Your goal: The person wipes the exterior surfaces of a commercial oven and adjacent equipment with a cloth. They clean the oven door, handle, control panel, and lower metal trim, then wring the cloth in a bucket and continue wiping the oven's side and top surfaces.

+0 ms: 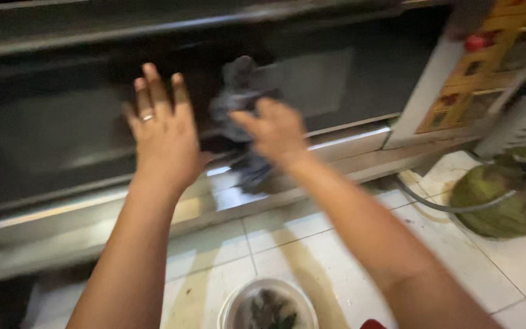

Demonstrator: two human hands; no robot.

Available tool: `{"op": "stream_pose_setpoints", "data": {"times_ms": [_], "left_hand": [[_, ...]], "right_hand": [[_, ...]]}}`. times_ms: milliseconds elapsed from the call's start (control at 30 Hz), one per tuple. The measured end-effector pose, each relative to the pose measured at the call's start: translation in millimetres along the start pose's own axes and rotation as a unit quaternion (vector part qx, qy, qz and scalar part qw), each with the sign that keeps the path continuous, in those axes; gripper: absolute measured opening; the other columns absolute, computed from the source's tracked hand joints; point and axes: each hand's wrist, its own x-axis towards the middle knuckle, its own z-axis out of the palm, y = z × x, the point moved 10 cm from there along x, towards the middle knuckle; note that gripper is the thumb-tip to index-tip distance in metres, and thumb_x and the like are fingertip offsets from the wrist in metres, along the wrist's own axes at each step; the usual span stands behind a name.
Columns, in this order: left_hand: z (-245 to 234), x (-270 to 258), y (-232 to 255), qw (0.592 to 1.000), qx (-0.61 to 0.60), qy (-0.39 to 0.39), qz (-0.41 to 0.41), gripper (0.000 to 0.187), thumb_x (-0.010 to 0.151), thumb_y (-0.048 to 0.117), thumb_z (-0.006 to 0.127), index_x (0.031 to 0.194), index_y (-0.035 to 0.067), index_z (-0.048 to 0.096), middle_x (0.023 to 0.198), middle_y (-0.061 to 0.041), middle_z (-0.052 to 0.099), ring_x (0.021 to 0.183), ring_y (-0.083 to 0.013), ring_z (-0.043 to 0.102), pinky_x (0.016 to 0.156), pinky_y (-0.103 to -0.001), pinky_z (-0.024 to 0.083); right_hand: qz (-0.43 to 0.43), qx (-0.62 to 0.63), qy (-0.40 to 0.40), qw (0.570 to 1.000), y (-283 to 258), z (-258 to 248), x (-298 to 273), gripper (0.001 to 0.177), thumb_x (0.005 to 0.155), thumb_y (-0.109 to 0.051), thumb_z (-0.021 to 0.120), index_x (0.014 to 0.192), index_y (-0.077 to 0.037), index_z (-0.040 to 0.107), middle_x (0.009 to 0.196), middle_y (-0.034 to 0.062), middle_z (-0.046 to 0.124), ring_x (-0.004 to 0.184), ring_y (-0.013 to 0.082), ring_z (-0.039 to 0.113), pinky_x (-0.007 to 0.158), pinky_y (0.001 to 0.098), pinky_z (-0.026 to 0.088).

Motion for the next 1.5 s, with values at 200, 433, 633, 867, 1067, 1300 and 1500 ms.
{"op": "stream_pose_setpoints", "data": {"times_ms": [200, 433, 633, 867, 1067, 1300, 1500], "left_hand": [[-17.1, -66.7, -50.9, 0.995, -0.079, -0.002, -0.068, 0.124, 0.066, 0.035, 0.095, 0.159, 0.009, 0.018, 0.159, -0.037, 0.000, 0.149, -0.0546, 0.004, 0.115, -0.072, 0.012], [-5.1, -135.6, -147.9, 0.959, -0.206, 0.122, -0.149, 0.092, 0.088, 0.023, 0.079, 0.160, 0.008, 0.024, 0.164, -0.032, 0.019, 0.151, -0.0506, 0.022, 0.119, -0.058, 0.027], [9.6, -167.0, -226.8, 0.890, -0.346, 0.195, -0.223, 0.070, 0.101, 0.018, 0.063, 0.160, 0.007, 0.028, 0.159, -0.026, 0.042, 0.144, -0.0401, 0.046, 0.116, -0.044, 0.039], [33.0, -222.7, -334.4, 0.777, -0.427, 0.263, -0.379, 0.068, 0.097, 0.017, 0.056, 0.158, 0.008, 0.028, 0.154, -0.022, 0.047, 0.119, -0.0320, 0.066, 0.100, -0.040, 0.052], [42.1, -256.1, -374.3, 0.781, -0.365, 0.296, -0.411, 0.059, 0.101, 0.012, 0.055, 0.156, 0.002, 0.037, 0.154, -0.024, 0.051, 0.130, -0.0320, 0.060, 0.109, -0.041, 0.045], [40.1, -252.3, -365.6, 0.748, -0.383, 0.248, -0.482, 0.058, 0.097, 0.019, 0.057, 0.151, 0.006, 0.039, 0.145, -0.019, 0.055, 0.116, -0.0276, 0.068, 0.102, -0.038, 0.050], [45.0, -231.6, -340.8, 0.774, -0.387, 0.212, -0.455, 0.060, 0.099, 0.022, 0.057, 0.154, 0.008, 0.035, 0.146, -0.019, 0.053, 0.116, -0.0274, 0.066, 0.096, -0.039, 0.052]], "right_hand": [[0.291, 0.020, 0.140, 0.946, 166.8, -52.0, -85.4, 0.061, 0.095, -0.011, 0.070, 0.150, -0.007, 0.045, 0.143, 0.0227, 0.051, 0.133, 0.0420, 0.051, 0.112, 0.0485, 0.044], [0.122, 0.481, 0.123, 0.859, 22.9, 57.2, -7.6, 0.072, 0.084, -0.017, 0.080, 0.142, -0.015, 0.038, 0.145, 0.0221, 0.044, 0.142, 0.0442, 0.046, 0.126, 0.0541, 0.037], [-0.174, 0.040, 0.138, 0.974, -259.6, 88.2, 121.6, 0.048, 0.084, -0.017, 0.069, 0.131, -0.024, 0.072, 0.168, 0.0231, 0.024, 0.144, 0.0537, 0.029, 0.124, 0.0646, 0.007], [-0.172, 0.098, 0.120, 0.973, -400.8, 143.9, 180.1, 0.049, 0.092, -0.012, 0.063, 0.139, -0.024, 0.067, 0.165, 0.0173, 0.033, 0.139, 0.0455, 0.031, 0.127, 0.0656, 0.011], [-0.355, 0.141, 0.072, 0.921, -495.7, 191.5, 147.0, 0.039, 0.091, -0.023, 0.067, 0.130, -0.020, 0.069, 0.156, 0.0121, 0.044, 0.143, 0.0439, 0.037, 0.129, 0.0596, 0.017], [-0.421, 0.072, -0.016, 0.904, -421.8, 175.8, 86.1, 0.049, 0.078, -0.022, 0.067, 0.127, -0.020, 0.070, 0.157, 0.0120, 0.047, 0.138, 0.0384, 0.045, 0.124, 0.0537, 0.025], [-0.391, -0.028, -0.036, 0.919, -242.6, 139.1, 20.8, 0.054, 0.081, -0.025, 0.069, 0.134, -0.035, 0.066, 0.157, 0.0087, 0.050, 0.133, 0.0338, 0.050, 0.125, 0.0542, 0.029]]}}
